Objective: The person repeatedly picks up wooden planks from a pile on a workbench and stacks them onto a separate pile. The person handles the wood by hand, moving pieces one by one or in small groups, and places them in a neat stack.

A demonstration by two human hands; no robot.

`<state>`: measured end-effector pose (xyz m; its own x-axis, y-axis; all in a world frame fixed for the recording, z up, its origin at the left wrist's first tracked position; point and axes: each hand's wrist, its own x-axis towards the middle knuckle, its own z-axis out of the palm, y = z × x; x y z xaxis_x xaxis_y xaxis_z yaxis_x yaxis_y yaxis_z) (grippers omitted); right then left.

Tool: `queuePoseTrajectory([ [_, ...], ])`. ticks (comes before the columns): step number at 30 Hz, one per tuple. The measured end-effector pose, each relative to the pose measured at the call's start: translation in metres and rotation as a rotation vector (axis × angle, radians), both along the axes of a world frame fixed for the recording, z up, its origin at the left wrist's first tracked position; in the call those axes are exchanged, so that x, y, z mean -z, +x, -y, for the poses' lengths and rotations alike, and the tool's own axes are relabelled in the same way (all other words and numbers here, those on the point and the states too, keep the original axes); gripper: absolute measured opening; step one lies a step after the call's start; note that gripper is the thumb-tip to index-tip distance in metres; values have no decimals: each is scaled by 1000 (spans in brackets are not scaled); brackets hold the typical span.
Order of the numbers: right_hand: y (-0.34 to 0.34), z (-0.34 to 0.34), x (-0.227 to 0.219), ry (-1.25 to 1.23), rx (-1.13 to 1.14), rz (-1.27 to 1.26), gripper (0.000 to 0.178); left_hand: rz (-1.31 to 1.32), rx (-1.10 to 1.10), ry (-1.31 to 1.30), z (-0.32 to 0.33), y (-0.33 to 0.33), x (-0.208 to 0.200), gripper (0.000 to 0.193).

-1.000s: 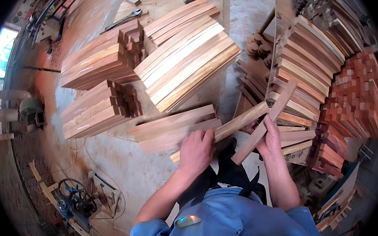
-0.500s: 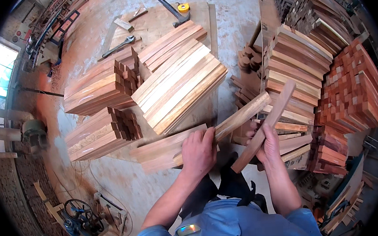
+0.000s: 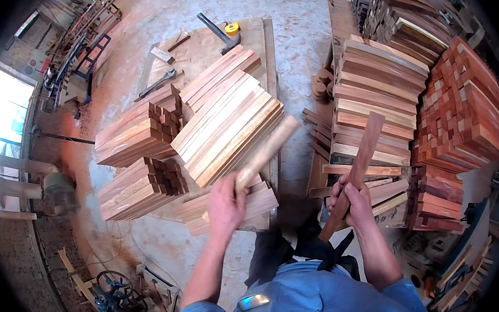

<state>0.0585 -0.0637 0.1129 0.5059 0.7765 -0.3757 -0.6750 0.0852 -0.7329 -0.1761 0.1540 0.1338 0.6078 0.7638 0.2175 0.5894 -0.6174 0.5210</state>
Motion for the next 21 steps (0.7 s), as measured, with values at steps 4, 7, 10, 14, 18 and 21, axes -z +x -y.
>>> queuePoseTrajectory([
  [4, 8, 21, -7, -17, -10, 35, 25, -72, -88, 194, -54, -2, -4, 43],
  [7, 14, 36, -3, -13, 29, 80, 26, -134, -129, 207, -114, 15, -10, 43],
  [10, 8, 44, 3, -58, 102, 104, 33, -136, -151, 188, -168, 23, -3, 43],
  [14, -4, 67, 12, -131, 234, 98, 27, -205, -149, 100, -216, 43, 7, 44],
  [18, -20, 75, 16, -148, 334, 92, 26, -251, -94, -24, -237, 48, 24, 47],
  [21, -29, 78, 21, -158, 405, 44, 26, -281, -45, -55, -241, 46, 20, 52],
])
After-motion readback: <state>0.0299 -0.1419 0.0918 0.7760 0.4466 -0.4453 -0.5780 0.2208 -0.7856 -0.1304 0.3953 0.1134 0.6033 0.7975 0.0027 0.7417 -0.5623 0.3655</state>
